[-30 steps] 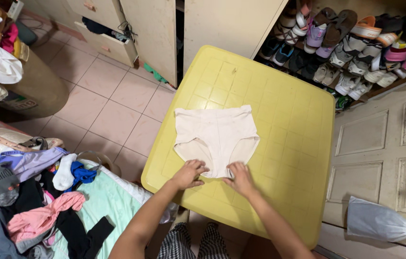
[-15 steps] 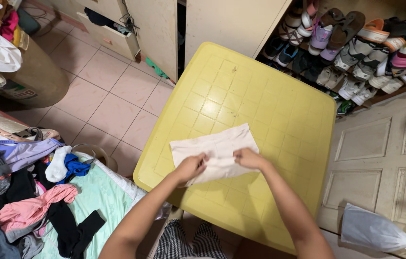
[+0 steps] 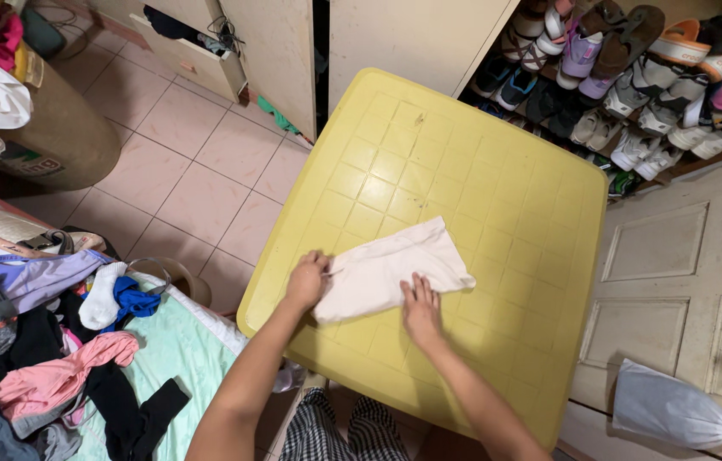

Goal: The person folds a shirt, a pair of underwear, a pair of shorts, a handkerchief, and two pairs of socks by hand on a yellow table and places each item onto a bed.

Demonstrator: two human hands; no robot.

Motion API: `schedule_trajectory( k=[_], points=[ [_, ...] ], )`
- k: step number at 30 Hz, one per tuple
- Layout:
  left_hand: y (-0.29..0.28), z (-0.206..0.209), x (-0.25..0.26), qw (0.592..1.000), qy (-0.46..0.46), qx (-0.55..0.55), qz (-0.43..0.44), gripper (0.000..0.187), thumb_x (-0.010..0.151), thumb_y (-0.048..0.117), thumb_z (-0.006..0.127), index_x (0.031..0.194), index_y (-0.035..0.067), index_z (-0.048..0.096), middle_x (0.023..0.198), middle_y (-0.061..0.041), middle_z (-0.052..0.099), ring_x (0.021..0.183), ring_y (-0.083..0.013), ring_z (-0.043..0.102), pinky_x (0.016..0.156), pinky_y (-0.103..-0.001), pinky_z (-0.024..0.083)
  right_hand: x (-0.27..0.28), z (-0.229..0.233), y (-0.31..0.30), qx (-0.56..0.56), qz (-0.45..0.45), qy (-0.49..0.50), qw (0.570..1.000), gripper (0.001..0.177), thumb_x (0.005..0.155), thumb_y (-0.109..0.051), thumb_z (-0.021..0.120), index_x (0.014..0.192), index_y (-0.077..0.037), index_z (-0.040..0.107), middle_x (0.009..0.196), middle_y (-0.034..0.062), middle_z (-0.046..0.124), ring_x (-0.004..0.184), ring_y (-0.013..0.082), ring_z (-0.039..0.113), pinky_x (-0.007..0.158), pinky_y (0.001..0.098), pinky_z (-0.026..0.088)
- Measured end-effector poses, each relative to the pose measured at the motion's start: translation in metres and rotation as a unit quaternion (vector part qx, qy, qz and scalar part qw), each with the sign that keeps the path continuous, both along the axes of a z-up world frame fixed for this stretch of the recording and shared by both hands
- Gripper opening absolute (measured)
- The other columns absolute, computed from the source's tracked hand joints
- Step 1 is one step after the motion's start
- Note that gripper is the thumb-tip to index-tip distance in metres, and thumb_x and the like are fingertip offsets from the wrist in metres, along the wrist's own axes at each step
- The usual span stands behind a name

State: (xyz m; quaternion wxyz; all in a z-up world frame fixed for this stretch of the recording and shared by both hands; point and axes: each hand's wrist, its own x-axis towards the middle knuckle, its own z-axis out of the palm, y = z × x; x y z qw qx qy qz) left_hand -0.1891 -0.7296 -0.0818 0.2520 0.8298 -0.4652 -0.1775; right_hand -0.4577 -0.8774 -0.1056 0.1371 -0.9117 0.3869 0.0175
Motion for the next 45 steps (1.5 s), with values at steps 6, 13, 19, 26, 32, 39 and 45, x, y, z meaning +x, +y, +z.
schedule_trajectory(
  k=[6, 13, 19, 26, 32, 39, 45],
  points=[
    [0.001, 0.029, -0.037, 0.974, 0.213, 0.006, -0.077, 0.034, 0.079, 0.008, 0.071, 0.112, 0.010, 0.063, 0.127, -0.011, 0.058, 0.108, -0.0307, 0.065, 0.096, -0.038, 0.054, 0.023, 0.016, -0.113, -0.088, 0.071, 0.140, 0.984, 0.064, 0.078, 0.004, 0.057, 0.140, -0.014, 0.051, 0.163, 0.0142, 0.027, 0.151, 0.0323, 0.022, 0.116, 0.0551, 0.022],
    [0.019, 0.017, -0.048, 0.960, 0.061, -0.139, -0.236, 0.043, 0.073, 0.000, 0.071, 0.116, 0.007, 0.070, 0.129, -0.018, 0.058, 0.107, -0.0415, 0.060, 0.091, -0.046, 0.051, -0.010, 0.085, 0.005, 0.050, 0.253, -0.128, 0.958, 0.055, 0.075, -0.037, 0.081, 0.115, -0.004, 0.063, 0.125, 0.0143, 0.059, 0.125, 0.0342, 0.049, 0.107, 0.0513, 0.035],
    [0.021, 0.014, -0.051, 0.961, 0.097, -0.057, -0.254, 0.017, 0.092, 0.009, 0.067, 0.108, 0.006, 0.073, 0.108, -0.013, 0.065, 0.105, -0.0332, 0.063, 0.095, -0.044, 0.054, -0.054, 0.061, 0.044, 0.014, 0.179, -0.116, 0.977, 0.030, 0.083, -0.010, 0.070, 0.112, -0.006, 0.067, 0.127, 0.0088, 0.062, 0.127, 0.0284, 0.052, 0.111, 0.0419, 0.038],
    [0.000, 0.074, -0.058, 0.949, 0.122, -0.049, -0.288, 0.026, 0.082, 0.007, 0.074, 0.109, 0.010, 0.076, 0.080, -0.012, 0.072, 0.092, -0.0298, 0.067, 0.101, -0.049, 0.041, -0.086, 0.008, -0.013, 0.313, -0.030, -0.153, 0.937, 0.017, 0.096, -0.007, 0.064, 0.113, -0.006, 0.066, 0.091, 0.0074, 0.064, 0.080, 0.0157, 0.059, 0.074, 0.0308, 0.052],
    [-0.082, 0.051, -0.054, 0.964, 0.239, -0.066, -0.094, 0.033, 0.089, 0.005, 0.065, 0.121, 0.006, 0.064, 0.095, -0.018, 0.069, 0.088, -0.0336, 0.069, 0.085, -0.040, 0.056, -0.049, -0.001, -0.078, 0.282, -0.164, -0.277, 0.904, 0.030, 0.094, -0.012, 0.069, 0.122, -0.006, 0.063, 0.083, 0.0037, 0.064, 0.073, 0.0134, 0.056, 0.067, 0.0292, 0.049],
    [-0.117, 0.016, -0.040, 0.987, 0.146, -0.058, -0.035, 0.041, 0.080, 0.006, 0.071, 0.121, 0.006, 0.064, 0.116, -0.016, 0.067, 0.109, -0.0336, 0.063, 0.095, -0.041, 0.051, -0.023, -0.002, -0.105, 0.132, -0.180, -0.174, 0.959, 0.042, 0.077, -0.014, 0.084, 0.113, -0.004, 0.067, 0.110, 0.0154, 0.068, 0.095, 0.0277, 0.068, 0.085, 0.0375, 0.056],
    [-0.175, 0.003, -0.013, 0.994, 0.076, -0.080, 0.005, 0.051, 0.083, 0.010, 0.072, 0.132, 0.006, 0.058, 0.127, -0.017, 0.062, 0.120, -0.0364, 0.056, 0.102, -0.045, 0.046, 0.008, -0.017, -0.192, -0.018, -0.099, -0.246, 0.964, 0.060, 0.084, -0.009, 0.079, 0.138, 0.005, 0.056, 0.140, 0.0265, 0.056, 0.131, 0.0412, 0.049, 0.109, 0.0440, 0.040]
  ],
)
